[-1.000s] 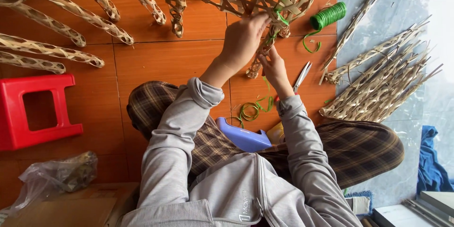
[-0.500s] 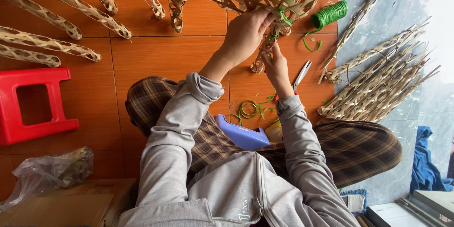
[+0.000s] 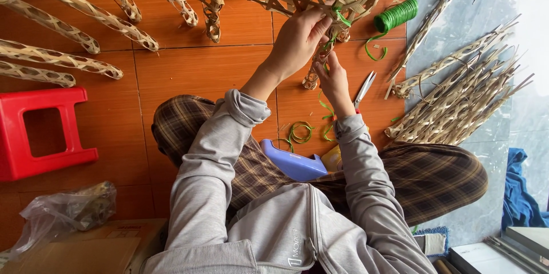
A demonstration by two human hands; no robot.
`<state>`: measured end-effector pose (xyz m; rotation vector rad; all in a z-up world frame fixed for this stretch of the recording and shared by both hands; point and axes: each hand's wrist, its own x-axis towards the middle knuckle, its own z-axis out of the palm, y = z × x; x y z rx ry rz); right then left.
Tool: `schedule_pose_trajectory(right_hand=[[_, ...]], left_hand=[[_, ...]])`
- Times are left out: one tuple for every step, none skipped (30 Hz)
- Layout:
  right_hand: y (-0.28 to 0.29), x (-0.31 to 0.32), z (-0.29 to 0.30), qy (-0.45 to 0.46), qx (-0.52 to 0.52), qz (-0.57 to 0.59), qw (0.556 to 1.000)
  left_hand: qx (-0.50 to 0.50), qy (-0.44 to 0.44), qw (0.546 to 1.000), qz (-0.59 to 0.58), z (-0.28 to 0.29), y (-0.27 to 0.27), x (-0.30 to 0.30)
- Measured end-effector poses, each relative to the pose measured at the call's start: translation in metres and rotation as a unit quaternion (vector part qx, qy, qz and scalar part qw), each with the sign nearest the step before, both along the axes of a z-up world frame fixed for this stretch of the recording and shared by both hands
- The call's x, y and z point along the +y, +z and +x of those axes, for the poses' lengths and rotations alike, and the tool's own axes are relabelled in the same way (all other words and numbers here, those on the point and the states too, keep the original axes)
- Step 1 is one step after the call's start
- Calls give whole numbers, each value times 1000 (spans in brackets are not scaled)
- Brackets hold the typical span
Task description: The person sits on the floor among many woven bamboo animal figures and ties green ribbon around the joints of one figure to hold its woven frame together. They pull the ribbon tight by hand, cut off excess ribbon with scissors, and turn the figure to reach different joints.
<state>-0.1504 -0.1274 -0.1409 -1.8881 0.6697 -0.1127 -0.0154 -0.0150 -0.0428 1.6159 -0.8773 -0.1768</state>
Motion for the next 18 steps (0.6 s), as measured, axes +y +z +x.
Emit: schedule_pose_trajectory(right_hand=[[-18, -6, -2, 16, -24, -22, 999], [-36, -11, -5, 31, -48, -45, 997], [-38, -12, -5, 31, -50, -44, 997], [-41, -13, -6, 43, -64, -71, 995], [-43, -14, -6, 55, -78, -97, 991], [-30, -13, -6, 54, -79, -97, 991], [-17, -12, -6, 42, -88, -98, 990], [-4, -11, -6, 30, -97, -99, 990], [0, -14, -8, 28, -97, -99, 990], [3, -16, -11, -32, -63, -36, 997], [7, -19, -14, -92, -28, 27, 995], [0, -24, -18, -93, -28, 27, 995], [-6, -29, -23, -75, -110, -43, 990], [-13, -34, -29, -53, -190, -112, 974], [1, -32, -30, -55, -188, -111, 974], [15, -31, -32, -73, -189, -31, 979], [28, -28, -34, -91, -188, 51, 977], [34, -28, -33, -93, -185, 53, 977]], left_hand=[[25, -18, 1000, -8, 1, 3, 1], [49, -35, 998, -15, 2, 7, 2], [48, -36, 998, -15, 3, 8, 3], [37, -17, 999, -1, 3, 9, 3], [26, 2, 1000, 13, 4, 10, 4], [25, 2, 1000, 14, 5, 9, 5], [-20, 30, 998, 53, 6, 9, 6], [-64, 59, 992, 92, 8, 9, 6], [-65, 57, 992, 92, 7, 9, 5], [-104, 66, 990, 71, 6, 9, 5], [-142, 74, 986, 50, 4, 9, 4], [-141, 72, 986, 49, 5, 8, 4], [-136, 64, 987, 48, 5, 7, 3], [-131, 57, 989, 46, 5, 5, 3], [-129, 55, 989, 47, 6, 5, 2], [-121, 52, 989, 62, 7, 4, 2], [-112, 48, 989, 78, 8, 3, 3], [-110, 46, 990, 80, 9, 4, 3]])
